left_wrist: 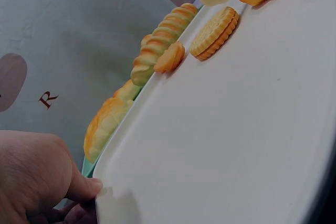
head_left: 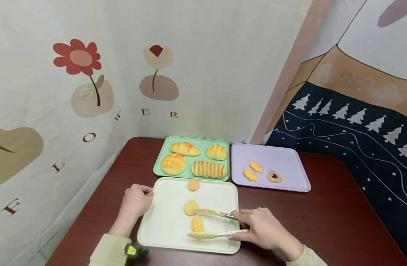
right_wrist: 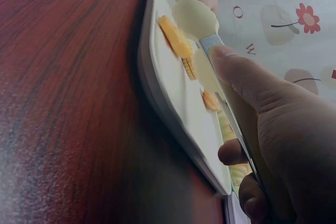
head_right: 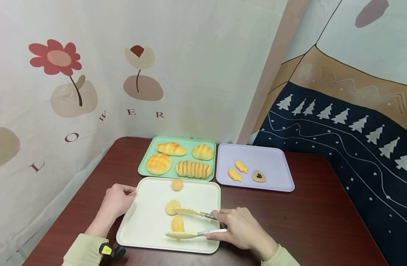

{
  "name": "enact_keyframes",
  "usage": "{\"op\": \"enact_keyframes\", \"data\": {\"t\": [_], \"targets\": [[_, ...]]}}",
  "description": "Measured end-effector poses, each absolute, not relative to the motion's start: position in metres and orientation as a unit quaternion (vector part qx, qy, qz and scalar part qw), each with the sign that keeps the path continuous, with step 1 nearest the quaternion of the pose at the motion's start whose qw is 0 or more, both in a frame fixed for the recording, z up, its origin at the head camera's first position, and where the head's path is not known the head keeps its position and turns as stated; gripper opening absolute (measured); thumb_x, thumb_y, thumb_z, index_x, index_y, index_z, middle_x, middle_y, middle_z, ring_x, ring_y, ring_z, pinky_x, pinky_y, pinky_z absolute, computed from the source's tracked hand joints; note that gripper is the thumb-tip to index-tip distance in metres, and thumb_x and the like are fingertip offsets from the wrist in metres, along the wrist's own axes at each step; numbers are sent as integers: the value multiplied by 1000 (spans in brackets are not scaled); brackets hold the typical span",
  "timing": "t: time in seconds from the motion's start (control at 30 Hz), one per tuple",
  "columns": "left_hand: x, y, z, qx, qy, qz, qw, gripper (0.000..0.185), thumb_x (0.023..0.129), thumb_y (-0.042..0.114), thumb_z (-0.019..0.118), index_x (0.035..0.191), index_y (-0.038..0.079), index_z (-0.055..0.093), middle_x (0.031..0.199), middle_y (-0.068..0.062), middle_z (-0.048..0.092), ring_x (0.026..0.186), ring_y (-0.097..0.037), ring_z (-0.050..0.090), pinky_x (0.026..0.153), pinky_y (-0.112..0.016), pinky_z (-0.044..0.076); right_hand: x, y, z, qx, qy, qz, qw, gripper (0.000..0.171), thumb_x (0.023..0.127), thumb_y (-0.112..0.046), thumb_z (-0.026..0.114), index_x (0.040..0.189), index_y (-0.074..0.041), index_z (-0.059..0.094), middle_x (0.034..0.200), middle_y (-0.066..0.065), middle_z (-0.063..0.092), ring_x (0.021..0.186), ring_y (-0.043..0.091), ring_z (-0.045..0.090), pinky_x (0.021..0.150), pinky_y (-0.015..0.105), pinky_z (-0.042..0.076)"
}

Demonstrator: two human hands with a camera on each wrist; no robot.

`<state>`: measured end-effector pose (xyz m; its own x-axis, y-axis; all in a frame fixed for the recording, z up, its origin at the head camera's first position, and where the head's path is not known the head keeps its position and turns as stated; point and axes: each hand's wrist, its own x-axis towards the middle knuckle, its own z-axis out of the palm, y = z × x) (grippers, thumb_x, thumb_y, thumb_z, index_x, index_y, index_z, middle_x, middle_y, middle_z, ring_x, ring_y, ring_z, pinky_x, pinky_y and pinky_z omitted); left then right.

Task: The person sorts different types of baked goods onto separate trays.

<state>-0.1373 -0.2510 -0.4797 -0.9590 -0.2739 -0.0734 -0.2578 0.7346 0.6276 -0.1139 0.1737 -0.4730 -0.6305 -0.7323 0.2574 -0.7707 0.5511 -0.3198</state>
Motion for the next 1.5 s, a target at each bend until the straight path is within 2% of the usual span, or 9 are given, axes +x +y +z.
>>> {"op": "enact_keyframes", "data": {"t": [0.33,0.57,0.73,0.97,1.23,1.37,1.5], "targets": [[-137,-251,-480,144,-931,-334,12,25,96,12,66,113,2,82,112,-20,76,82,-31,69,63,-41,54,-113,176,-477,448,-872,190,60,48,91,-65,73,115,-23,73,75,-23,44,53,-6,24,45,15,19],[-137,-251,-480,145,-930,-336,11,25,96,12,65,113,2,82,112,-20,76,82,-30,69,63,-41,55,-113,177,-478,456,-867,194,59,41,91,-61,75,110,-25,71,79,-23,50,52,-7,33,46,14,24],[-137,-251,-480,147,-929,-339,8,26,96,11,65,113,1,81,112,-20,76,79,-28,69,61,-39,54,-115,177,-478,456,-867,194,53,38,93,-59,75,108,-25,71,79,-22,52,52,-7,34,46,14,24],[-137,-251,-479,148,-929,-340,5,25,97,12,66,114,1,81,112,-20,76,80,-28,69,62,-39,54,-116,180,-475,444,-873,193,58,45,93,-59,74,116,-21,75,82,-20,57,53,-7,35,47,14,27],[-137,-251,-479,146,-930,-338,8,25,96,12,66,113,2,82,111,-20,76,82,-30,69,63,-41,55,-121,187,-469,429,-876,206,81,48,93,-59,74,119,-18,78,79,-28,48,53,-9,31,48,11,23],[-137,-251,-479,149,-929,-337,9,24,97,12,67,112,2,82,111,-20,76,82,-30,69,63,-40,54,-126,193,-463,420,-878,213,89,47,94,-57,75,120,-18,77,84,-24,58,55,-10,36,50,11,28],[-137,-251,-480,147,-930,-335,17,24,96,11,66,110,1,82,108,-20,77,78,-29,68,60,-39,53,-131,202,-459,401,-883,228,89,47,94,-55,76,124,-19,78,99,-13,73,63,-9,51,56,15,43]]}}
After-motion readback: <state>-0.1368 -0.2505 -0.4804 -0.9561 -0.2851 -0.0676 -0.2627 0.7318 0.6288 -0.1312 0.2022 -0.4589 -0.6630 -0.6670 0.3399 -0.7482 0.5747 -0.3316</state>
